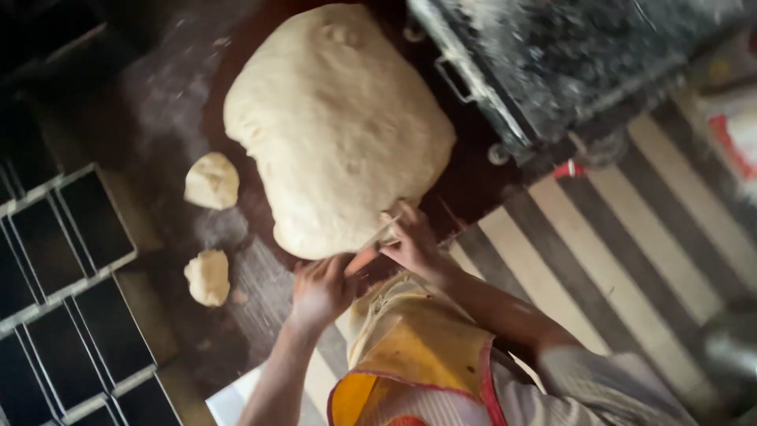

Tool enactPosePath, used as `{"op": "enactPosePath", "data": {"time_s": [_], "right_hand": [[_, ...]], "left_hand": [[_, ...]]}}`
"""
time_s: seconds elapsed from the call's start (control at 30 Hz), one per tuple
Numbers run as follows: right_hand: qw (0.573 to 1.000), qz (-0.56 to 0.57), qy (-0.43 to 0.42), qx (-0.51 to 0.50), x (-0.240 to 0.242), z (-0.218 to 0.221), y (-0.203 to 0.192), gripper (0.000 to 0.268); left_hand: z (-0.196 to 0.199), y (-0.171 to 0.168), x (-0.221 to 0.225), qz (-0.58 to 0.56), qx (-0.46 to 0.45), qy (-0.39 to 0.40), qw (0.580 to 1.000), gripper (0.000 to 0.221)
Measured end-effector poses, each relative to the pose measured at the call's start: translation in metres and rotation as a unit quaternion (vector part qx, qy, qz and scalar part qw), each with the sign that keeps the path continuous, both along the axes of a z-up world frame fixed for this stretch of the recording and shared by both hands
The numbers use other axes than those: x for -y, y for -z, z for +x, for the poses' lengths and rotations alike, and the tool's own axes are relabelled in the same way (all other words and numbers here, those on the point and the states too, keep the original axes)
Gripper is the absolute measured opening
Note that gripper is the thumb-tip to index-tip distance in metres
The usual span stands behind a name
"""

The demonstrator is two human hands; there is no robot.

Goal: The person cuts portions from a large mass of dough on a bakery table using a bench scraper, then rolls each piece by hand into a cylinder and places it into a metal loaf pan. The person repeats this cycle, filling pans arranged on the table.

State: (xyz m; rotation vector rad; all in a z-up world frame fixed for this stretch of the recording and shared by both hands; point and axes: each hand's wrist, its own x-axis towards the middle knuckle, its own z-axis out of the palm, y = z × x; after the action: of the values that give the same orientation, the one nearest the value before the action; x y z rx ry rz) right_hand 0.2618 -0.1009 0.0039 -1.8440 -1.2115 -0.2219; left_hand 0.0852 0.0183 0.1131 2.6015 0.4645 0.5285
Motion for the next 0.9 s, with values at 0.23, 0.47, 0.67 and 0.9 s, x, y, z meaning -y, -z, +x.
{"op": "enactPosePath", "data": {"time_s": [0.23,0.47,0.67,0.9], "right_hand": [[0.996,0.016,-0.014,-0.086,0.023,-0.026,0.099,0.035],[0.973,-0.077,-0.005,-0.219,0.045,-0.036,0.083,0.027],[0.992,-0.017,-0.058,-0.113,0.080,-0.024,0.068,0.036],[0.969,-0.193,-0.054,-0.143,0.102,-0.002,0.061,0.054]], "left_hand": [[0.105,0.085,-0.015,0.092,-0.136,0.175,0.971,0.013],[0.179,0.152,-0.007,0.152,-0.200,0.208,0.945,0.023],[0.142,0.159,0.012,0.126,-0.229,0.195,0.945,0.020],[0.037,0.120,-0.008,-0.092,0.144,0.049,0.984,0.038]]}}
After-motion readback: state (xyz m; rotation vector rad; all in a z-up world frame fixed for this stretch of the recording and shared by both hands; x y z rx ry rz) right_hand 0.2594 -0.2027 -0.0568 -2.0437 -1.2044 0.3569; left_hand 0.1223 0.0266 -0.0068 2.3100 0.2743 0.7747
